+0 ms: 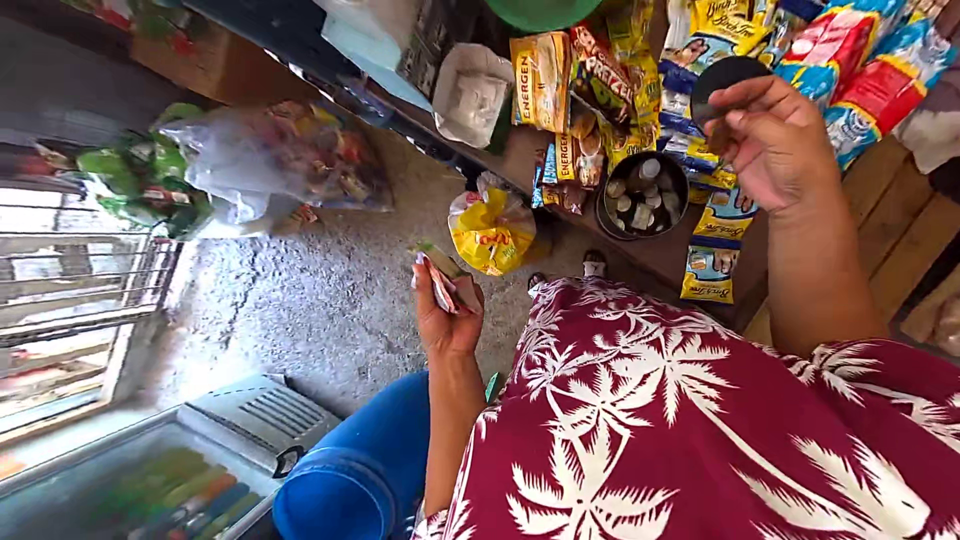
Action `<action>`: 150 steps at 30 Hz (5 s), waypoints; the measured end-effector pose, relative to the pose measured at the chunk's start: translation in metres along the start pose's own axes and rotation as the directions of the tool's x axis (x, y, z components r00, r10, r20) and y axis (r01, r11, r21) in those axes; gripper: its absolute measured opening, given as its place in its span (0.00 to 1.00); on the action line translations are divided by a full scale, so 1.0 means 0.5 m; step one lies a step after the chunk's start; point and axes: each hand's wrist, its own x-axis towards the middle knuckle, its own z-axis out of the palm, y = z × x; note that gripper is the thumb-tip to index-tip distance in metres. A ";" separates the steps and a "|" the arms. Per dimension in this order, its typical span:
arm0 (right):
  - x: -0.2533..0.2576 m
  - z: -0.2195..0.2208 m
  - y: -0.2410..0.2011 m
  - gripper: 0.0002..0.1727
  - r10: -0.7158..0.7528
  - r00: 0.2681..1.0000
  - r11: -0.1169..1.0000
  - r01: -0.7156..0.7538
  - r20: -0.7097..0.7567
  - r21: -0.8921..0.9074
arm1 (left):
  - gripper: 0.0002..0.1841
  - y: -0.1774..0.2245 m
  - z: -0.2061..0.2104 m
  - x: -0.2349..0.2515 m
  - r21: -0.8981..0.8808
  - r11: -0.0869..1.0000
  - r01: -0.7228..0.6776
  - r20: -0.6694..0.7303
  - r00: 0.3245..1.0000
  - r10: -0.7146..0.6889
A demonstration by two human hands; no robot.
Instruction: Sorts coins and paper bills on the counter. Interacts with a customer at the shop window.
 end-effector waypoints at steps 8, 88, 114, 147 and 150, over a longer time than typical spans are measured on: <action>-0.002 0.057 -0.019 0.13 -0.088 0.954 0.737 0.256 0.287 -0.626 | 0.17 -0.024 0.001 -0.008 0.005 1.000 0.011 -0.104 0.995 -0.010; -0.112 -0.006 0.039 0.12 0.137 0.971 0.990 -0.142 0.195 0.014 | 0.21 -0.224 0.387 0.027 0.468 0.825 -0.316 0.500 0.865 0.047; -0.024 0.205 0.021 0.14 0.541 0.838 -0.049 0.118 0.073 -0.992 | 0.21 -0.020 0.478 0.496 0.763 -0.292 -0.577 0.606 0.796 0.010; -0.105 0.005 0.025 0.16 -0.123 0.991 0.581 0.109 0.045 -0.806 | 0.13 -0.004 0.497 0.420 0.516 -0.255 -0.818 0.848 0.529 0.020; -0.102 -0.009 0.024 0.15 -0.117 0.992 0.596 0.100 0.038 -0.797 | 0.09 -0.050 0.451 0.263 0.273 0.075 -0.959 0.950 0.257 -0.179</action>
